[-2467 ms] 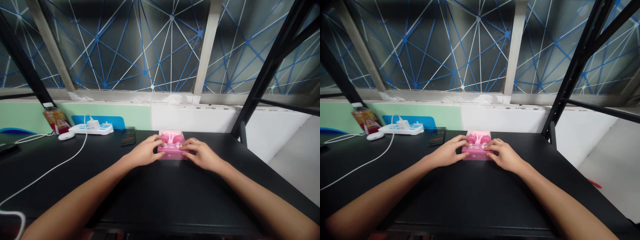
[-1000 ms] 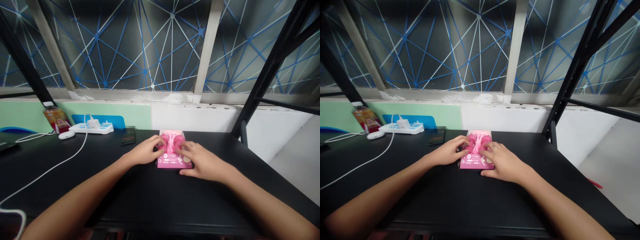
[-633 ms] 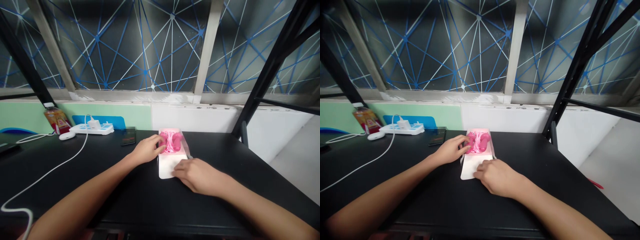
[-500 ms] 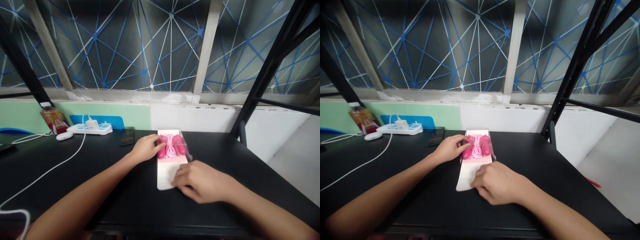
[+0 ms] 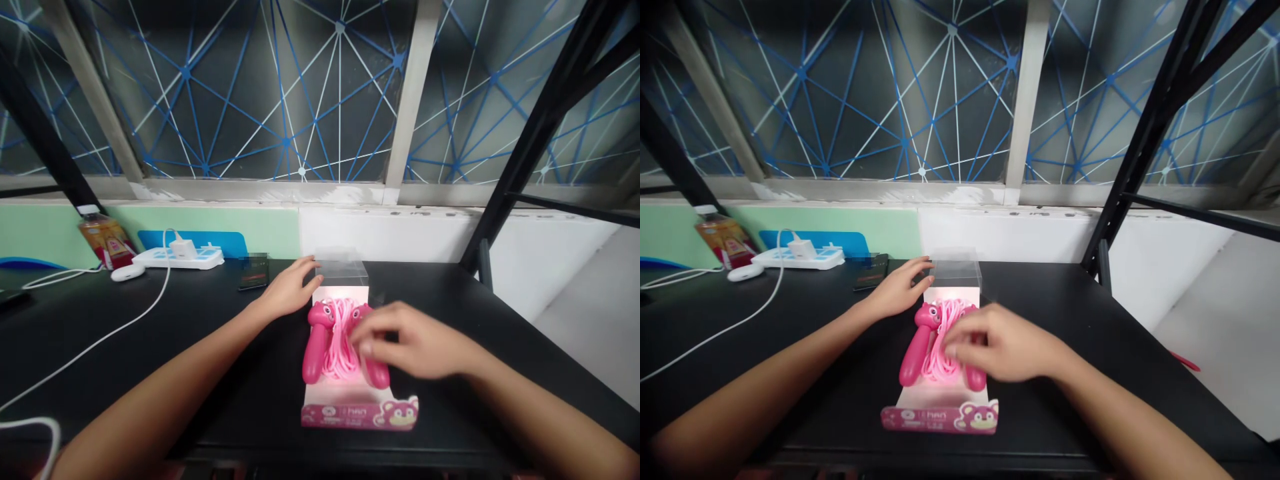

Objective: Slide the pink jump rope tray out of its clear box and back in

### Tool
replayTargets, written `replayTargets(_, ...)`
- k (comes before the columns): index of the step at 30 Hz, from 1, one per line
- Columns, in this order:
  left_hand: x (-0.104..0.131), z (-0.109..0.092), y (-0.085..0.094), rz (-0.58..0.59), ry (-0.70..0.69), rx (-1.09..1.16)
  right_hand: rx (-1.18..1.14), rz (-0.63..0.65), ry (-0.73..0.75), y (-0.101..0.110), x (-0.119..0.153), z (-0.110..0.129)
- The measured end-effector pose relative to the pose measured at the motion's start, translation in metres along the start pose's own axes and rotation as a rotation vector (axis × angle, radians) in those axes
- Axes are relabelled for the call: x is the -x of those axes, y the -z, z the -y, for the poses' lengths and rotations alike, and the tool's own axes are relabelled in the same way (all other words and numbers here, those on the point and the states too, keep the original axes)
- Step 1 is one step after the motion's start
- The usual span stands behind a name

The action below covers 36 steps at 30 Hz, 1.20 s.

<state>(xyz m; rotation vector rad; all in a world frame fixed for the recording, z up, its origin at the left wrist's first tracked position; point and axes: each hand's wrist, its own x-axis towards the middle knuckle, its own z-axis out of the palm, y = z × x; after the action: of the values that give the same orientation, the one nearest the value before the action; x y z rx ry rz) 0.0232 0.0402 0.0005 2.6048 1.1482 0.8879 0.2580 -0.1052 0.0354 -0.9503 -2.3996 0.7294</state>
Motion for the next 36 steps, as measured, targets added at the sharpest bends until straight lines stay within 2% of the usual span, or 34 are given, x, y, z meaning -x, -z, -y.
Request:
replayTargets(2,0.006,-0.008,0.014,-0.008,-0.032,-0.041,0.336,-0.227,-0.113,0.003,-0.003,-0.017)
replayTargets(3,0.009,-0.013,0.021,0.053,-0.054,-0.047,0.445,-0.271,-0.158,0.004,-0.003,-0.024)
replayTargets(6,0.018,-0.027,0.038,0.398,-0.080,0.072,0.459,-0.247,-0.223,-0.001,-0.005,-0.040)
replayTargets(8,0.021,-0.033,0.040,0.480,-0.091,0.092,0.388,-0.230,-0.217,-0.005,-0.007,-0.043)
replayTargets(13,0.022,-0.032,0.031,0.435,-0.061,0.080,0.224,-0.289,-0.218,-0.009,-0.010,-0.045)
replayTargets(16,0.021,-0.029,0.029,0.413,-0.020,0.087,0.116,-0.261,-0.268,-0.007,-0.010,-0.048)
replayTargets(21,0.020,-0.026,0.035,0.511,0.039,0.160,0.187,-0.245,-0.234,-0.004,-0.008,-0.046)
replayTargets(24,0.020,-0.025,0.038,0.579,0.066,0.209,0.067,-0.204,-0.282,-0.002,-0.007,-0.045)
replayTargets(28,0.021,-0.024,0.037,0.590,0.063,0.239,-0.065,-0.137,-0.306,-0.001,-0.006,-0.046)
replayTargets(31,0.021,-0.026,0.035,0.537,0.033,0.181,0.084,-0.176,-0.277,-0.002,-0.006,-0.046)
replayTargets(36,0.021,-0.030,0.031,0.464,-0.022,0.094,0.534,-0.248,-0.228,-0.009,-0.008,-0.039)
